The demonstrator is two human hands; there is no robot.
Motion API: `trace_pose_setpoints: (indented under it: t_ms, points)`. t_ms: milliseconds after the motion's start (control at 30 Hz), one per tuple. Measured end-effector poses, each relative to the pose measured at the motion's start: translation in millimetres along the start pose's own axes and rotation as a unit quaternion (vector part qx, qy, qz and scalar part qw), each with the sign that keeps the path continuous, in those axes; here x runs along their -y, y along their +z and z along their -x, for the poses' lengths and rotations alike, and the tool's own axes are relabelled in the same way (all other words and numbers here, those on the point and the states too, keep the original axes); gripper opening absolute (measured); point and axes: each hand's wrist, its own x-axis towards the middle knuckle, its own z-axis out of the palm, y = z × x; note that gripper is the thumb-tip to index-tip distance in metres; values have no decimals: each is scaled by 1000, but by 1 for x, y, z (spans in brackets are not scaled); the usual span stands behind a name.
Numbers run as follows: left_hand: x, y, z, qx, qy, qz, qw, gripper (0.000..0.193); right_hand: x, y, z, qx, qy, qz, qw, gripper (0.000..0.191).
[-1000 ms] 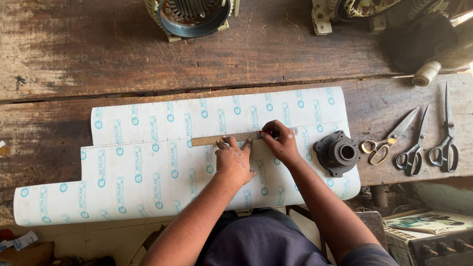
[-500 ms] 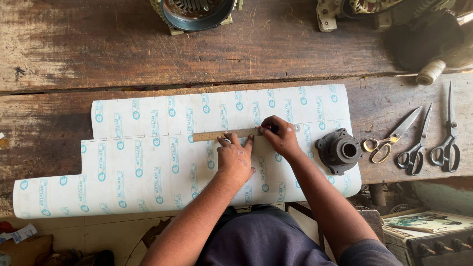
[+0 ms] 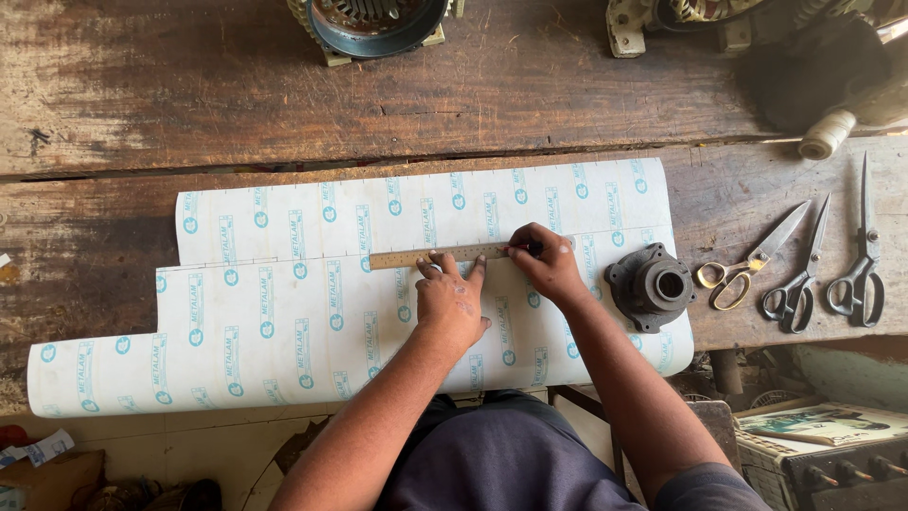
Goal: The person unrolls a length of white adhesive-backed sheeting on a wooden workbench and measures it with a steel ruler, drawing straight guide lines with a pen at several positions along the roll. They reposition the ruler repeatedly to mark multiple lines across the material.
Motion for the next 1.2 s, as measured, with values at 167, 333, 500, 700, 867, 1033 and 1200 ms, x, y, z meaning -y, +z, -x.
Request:
trace_pose_setpoints:
  t_ms: [167, 333, 500, 700, 867, 1033, 1200]
  points:
    - [-1, 1, -1, -8, -1, 5, 1000, 101, -5, -1, 2, -20, 4, 48, 999, 12]
    - [1, -2, 1, -7, -2, 12, 1000, 106, -7, -1, -2, -53, 18, -15, 998, 11]
    - [1, -3, 2, -6, -5, 26, 1000, 109, 0, 2, -4, -58, 28, 18, 998, 13]
    - [1, -1, 0, -11, -5, 24, 1000, 109, 8, 2, -5, -53, 28, 80, 995, 14]
    - [0, 1, 0, -11, -6, 23, 1000, 108, 9, 2, -6, -58, 33, 87, 994, 15]
    - [0, 1, -1, -12, -4, 18, 1000, 109, 8, 3, -9, -50, 62, 94, 992, 16]
    - [1, 1, 0, -11, -3, 20, 1000, 111, 9, 4, -10, -57, 64, 102, 991, 16]
